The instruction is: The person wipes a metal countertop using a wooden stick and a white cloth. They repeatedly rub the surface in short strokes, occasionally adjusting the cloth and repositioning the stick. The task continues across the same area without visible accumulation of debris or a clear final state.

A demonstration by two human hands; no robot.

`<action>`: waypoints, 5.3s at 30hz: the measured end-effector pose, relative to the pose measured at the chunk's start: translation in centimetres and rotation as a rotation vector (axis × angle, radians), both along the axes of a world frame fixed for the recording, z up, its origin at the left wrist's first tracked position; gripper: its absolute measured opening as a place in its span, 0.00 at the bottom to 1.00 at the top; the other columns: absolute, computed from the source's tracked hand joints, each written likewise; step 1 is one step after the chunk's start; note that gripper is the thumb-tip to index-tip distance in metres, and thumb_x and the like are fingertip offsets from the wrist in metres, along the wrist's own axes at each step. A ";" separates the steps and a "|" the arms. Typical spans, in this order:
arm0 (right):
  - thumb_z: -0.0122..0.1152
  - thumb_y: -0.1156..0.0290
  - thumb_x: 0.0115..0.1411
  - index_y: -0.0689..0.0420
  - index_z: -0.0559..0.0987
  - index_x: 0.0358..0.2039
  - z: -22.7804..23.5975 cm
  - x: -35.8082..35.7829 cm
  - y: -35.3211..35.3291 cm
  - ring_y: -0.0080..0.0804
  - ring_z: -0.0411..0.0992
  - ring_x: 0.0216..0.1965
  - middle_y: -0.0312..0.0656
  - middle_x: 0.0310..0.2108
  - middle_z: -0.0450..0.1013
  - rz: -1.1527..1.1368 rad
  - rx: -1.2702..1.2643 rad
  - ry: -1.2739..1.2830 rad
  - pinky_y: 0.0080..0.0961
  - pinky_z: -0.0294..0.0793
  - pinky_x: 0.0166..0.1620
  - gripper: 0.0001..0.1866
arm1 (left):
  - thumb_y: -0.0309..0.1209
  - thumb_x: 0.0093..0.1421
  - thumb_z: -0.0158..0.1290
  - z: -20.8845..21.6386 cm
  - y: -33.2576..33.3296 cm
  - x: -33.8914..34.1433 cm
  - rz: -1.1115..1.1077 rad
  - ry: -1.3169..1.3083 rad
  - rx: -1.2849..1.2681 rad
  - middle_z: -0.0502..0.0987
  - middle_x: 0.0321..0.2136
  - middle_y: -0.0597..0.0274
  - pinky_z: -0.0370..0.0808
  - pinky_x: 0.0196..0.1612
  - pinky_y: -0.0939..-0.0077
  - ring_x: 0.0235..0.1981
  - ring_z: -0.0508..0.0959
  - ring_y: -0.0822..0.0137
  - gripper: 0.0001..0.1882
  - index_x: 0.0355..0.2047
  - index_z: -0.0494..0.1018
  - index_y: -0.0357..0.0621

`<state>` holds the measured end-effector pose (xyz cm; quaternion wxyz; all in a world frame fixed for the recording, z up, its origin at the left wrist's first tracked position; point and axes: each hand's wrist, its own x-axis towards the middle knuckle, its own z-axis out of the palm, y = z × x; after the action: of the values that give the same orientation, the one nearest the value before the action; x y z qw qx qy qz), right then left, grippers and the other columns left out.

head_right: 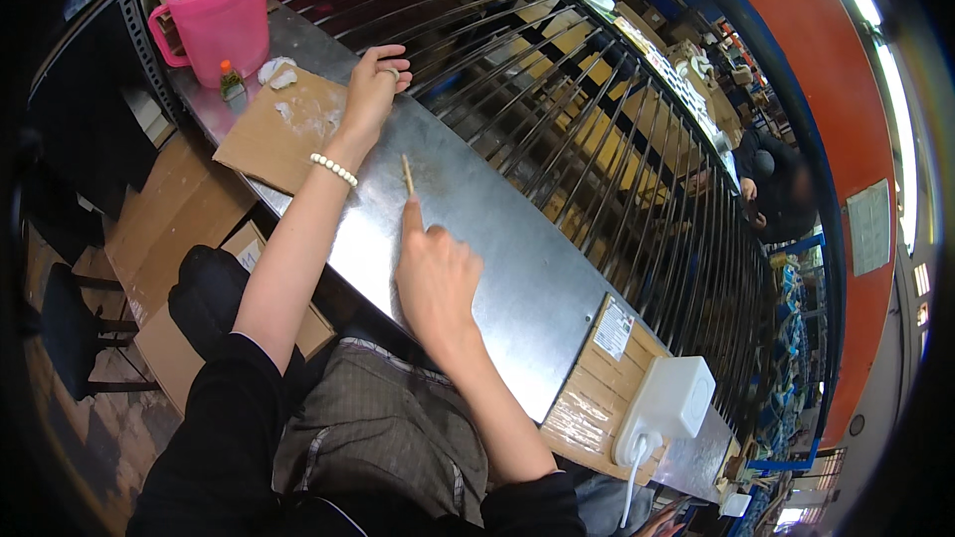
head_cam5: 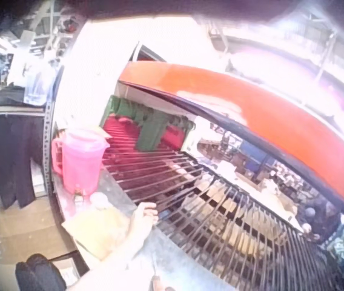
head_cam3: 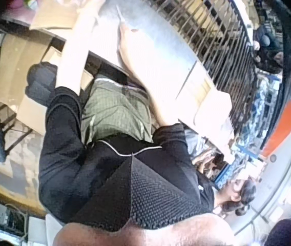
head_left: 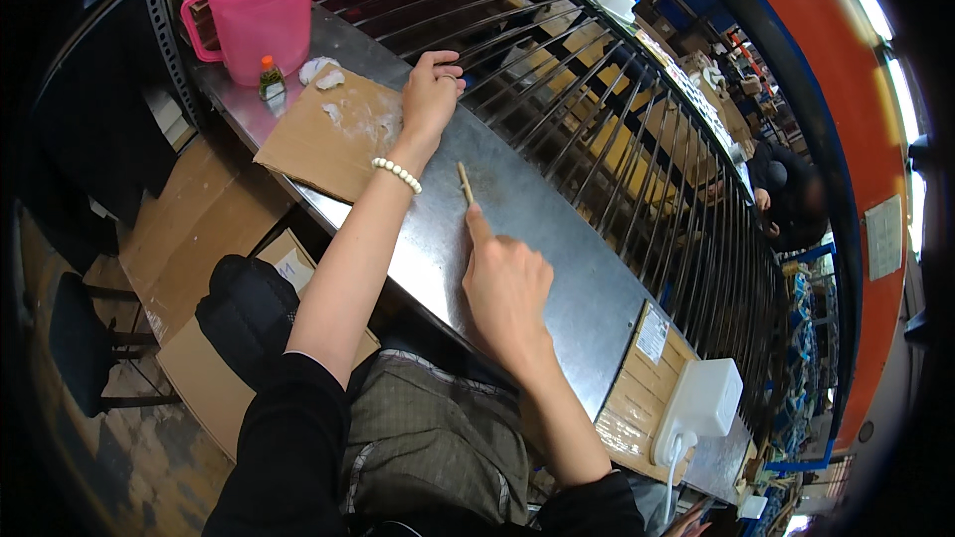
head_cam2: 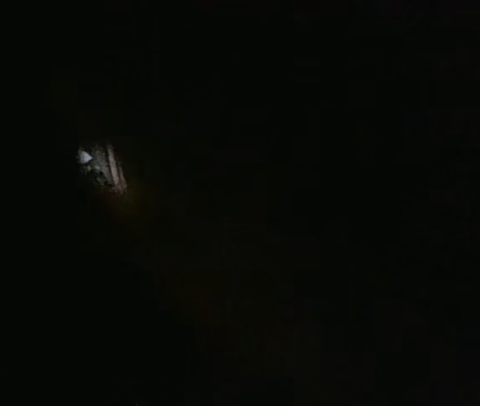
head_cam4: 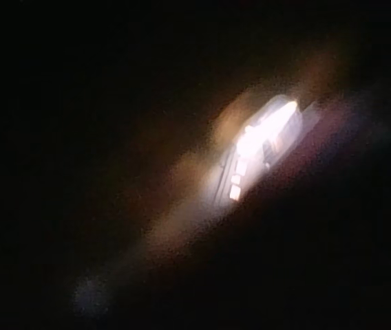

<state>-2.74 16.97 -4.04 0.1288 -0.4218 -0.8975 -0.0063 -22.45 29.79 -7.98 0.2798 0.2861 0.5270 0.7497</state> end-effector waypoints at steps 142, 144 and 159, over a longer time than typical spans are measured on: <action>0.55 0.75 0.68 0.57 0.72 0.64 0.2 12.9 -7.4 0.13 0.59 0.18 0.30 0.17 0.63 -0.223 -0.251 0.577 0.19 0.54 0.20 0.23 | 0.23 0.58 0.50 -1.1 1.8 0.2 0.254 0.229 -0.076 0.82 0.35 0.52 0.75 0.48 0.64 0.40 0.81 0.56 0.12 0.42 0.76 0.39; 0.55 0.75 0.69 0.58 0.71 0.64 -0.3 12.7 -6.2 0.14 0.58 0.18 0.30 0.18 0.63 -0.262 -0.219 0.651 0.19 0.53 0.20 0.23 | 0.23 0.58 0.50 -0.7 1.8 0.4 0.243 0.223 -0.073 0.82 0.35 0.52 0.75 0.48 0.64 0.41 0.81 0.55 0.12 0.43 0.76 0.38; 0.54 0.76 0.68 0.63 0.83 0.47 -4.0 11.4 -5.5 0.13 0.54 0.18 0.28 0.17 0.64 -0.251 -0.240 0.652 0.19 0.49 0.21 0.12 | 0.22 0.55 0.50 -1.3 2.2 0.2 0.264 0.263 -0.059 0.83 0.34 0.50 0.76 0.47 0.64 0.40 0.82 0.54 0.13 0.41 0.77 0.37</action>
<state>8.62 11.45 -8.01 0.3560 -0.5203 -0.7450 0.2179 -22.30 31.96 -9.25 0.1163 0.3016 0.6137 0.7203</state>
